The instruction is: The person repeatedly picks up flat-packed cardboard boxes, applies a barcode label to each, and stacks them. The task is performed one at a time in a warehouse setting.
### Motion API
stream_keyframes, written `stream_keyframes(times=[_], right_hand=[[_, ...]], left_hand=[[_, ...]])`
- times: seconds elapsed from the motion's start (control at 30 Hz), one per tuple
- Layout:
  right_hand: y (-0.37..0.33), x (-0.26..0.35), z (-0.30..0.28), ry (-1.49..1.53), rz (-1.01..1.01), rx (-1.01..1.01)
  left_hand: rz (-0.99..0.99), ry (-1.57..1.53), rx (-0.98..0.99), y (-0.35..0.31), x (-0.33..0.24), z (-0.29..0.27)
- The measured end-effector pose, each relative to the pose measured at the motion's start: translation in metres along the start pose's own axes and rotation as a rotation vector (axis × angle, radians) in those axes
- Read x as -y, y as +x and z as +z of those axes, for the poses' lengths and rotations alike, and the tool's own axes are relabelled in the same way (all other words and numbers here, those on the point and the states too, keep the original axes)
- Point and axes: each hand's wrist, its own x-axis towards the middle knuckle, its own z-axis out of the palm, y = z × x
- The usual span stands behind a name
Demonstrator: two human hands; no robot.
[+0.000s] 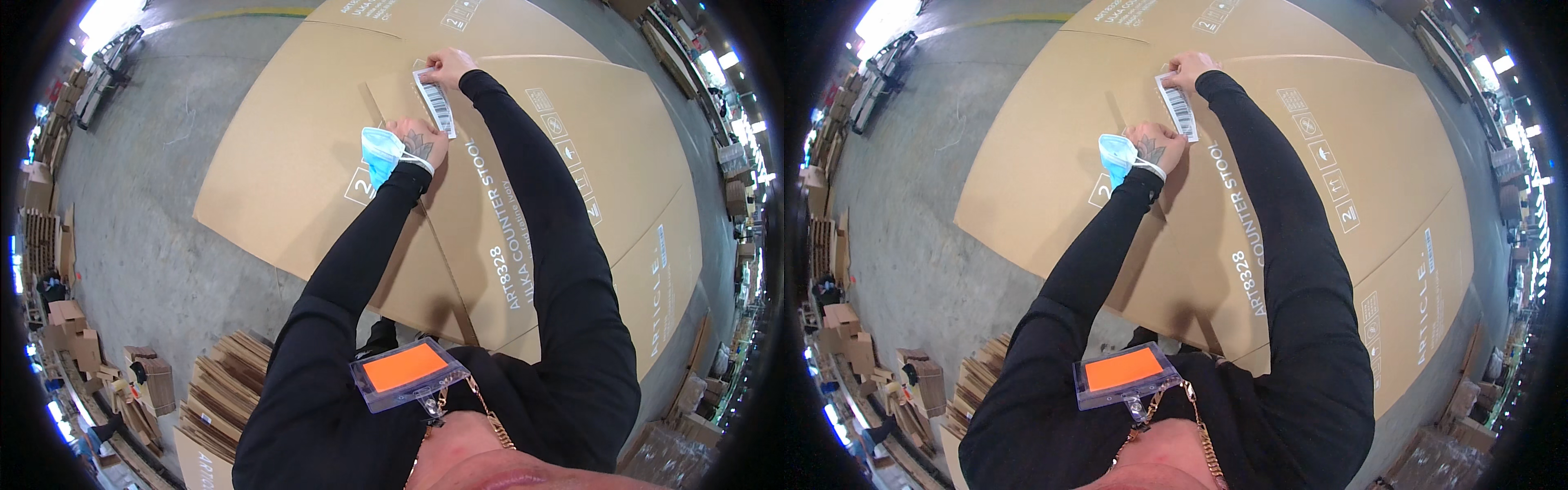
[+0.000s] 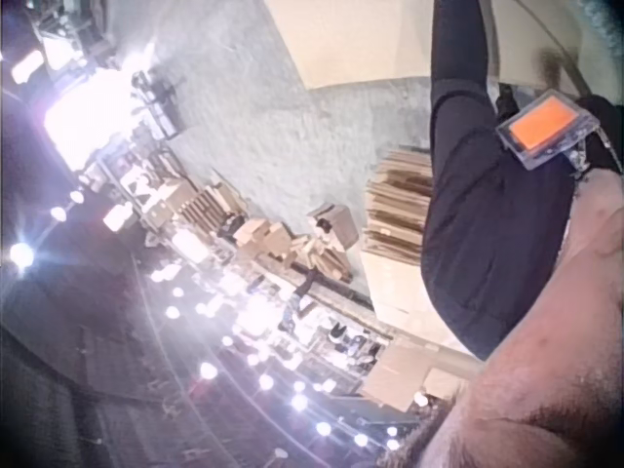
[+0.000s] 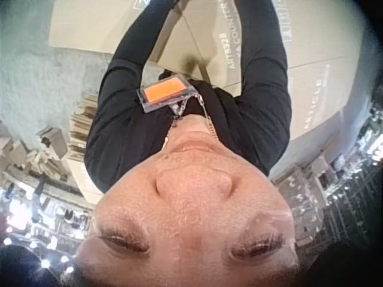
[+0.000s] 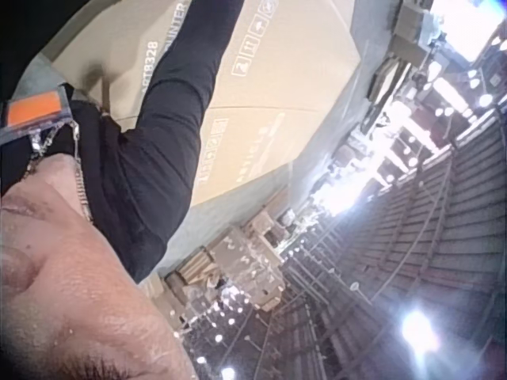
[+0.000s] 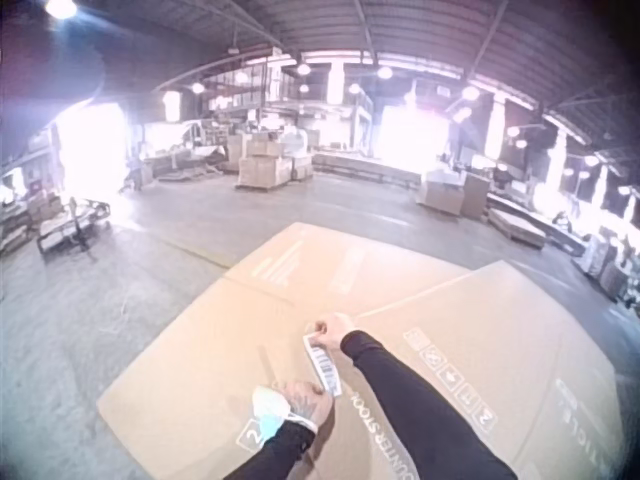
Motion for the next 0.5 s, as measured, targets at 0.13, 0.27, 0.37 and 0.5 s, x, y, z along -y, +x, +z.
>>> stream_keyframes(times=[0.13,0.27,0.37,0.5], right_hand=[[0.004,0.003,0.016,-0.123,0.016,-0.073],[0.006,-0.001,0.018,-0.104,0.001,-0.042],[0.007,-0.004,0.02,-0.075,-0.008,-0.065],[0.005,-0.01,0.024,-0.059,-0.039,-0.061]], left_hand=[[-0.005,0.044,-0.002,0.002,-0.002,-0.001],[-0.017,0.059,-0.011,0.004,-0.005,0.0],[-0.025,0.037,0.001,0.006,-0.005,0.001],[-0.044,0.053,0.032,0.007,-0.006,-0.003]])
